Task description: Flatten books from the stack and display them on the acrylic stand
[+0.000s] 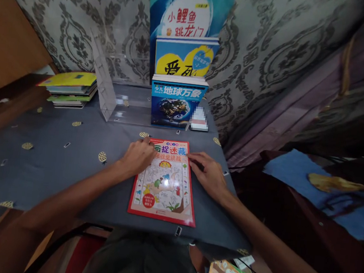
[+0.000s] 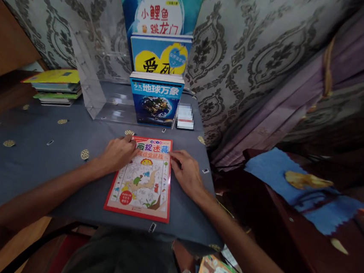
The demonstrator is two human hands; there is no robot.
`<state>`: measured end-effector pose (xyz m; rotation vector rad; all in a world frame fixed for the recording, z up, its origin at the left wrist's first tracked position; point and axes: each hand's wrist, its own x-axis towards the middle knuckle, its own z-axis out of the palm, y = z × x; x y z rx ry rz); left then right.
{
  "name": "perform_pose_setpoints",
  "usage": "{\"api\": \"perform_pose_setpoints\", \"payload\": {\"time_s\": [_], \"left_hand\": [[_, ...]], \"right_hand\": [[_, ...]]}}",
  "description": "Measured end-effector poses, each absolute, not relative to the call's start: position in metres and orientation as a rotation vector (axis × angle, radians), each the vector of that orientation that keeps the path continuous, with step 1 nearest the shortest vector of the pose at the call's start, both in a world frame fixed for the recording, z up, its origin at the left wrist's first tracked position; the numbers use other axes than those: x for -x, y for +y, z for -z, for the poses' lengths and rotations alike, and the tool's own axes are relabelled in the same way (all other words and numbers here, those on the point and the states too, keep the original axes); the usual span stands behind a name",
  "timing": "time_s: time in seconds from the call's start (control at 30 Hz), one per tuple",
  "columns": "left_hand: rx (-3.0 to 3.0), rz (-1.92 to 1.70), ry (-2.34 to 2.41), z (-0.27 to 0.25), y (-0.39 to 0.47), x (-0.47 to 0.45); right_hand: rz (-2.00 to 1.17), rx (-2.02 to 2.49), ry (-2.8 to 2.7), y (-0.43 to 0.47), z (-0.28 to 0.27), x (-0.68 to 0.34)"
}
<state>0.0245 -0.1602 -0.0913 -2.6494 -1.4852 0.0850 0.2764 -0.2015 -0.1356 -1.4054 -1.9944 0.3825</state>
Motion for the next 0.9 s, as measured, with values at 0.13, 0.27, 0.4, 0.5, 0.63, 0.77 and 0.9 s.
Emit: {"api": "perform_pose_setpoints", "payload": {"time_s": [0.13,0.27,0.4,0.5,0.63,0.77,0.9], "left_hand": [[2.650,-0.092,-1.458,0.098,-0.160,-0.024],[2.597,-0.032,-1.461,0.102,-0.158,-0.027],[2.600,0.079,-1.329,0.106,-0.154,-0.028],[2.618,0.134,-1.308,0.110,-0.151,-0.026],[2.617,0.199,-1.301,0.115,-0.150,-0.023],[2.614,0.218,-1.350,0.118,-0.149,-0.022],[2.619,0.210,-1.369,0.118,-0.150,-0.022]], "right_hand": [[-0.354,1.413,-2.026,-0.191,0.139,-0.281],[-0.175,1.496,-2.052,-0.189,0.135,-0.266],[-0.116,1.407,-2.234,-0.190,0.137,-0.230],[-0.184,1.392,-2.353,-0.187,0.145,-0.214],[-0.176,1.527,-2.360,-0.183,0.152,-0.218],[-0.126,1.719,-2.327,-0.181,0.149,-0.224],[-0.117,1.786,-2.339,-0.191,0.145,-0.220]]}}
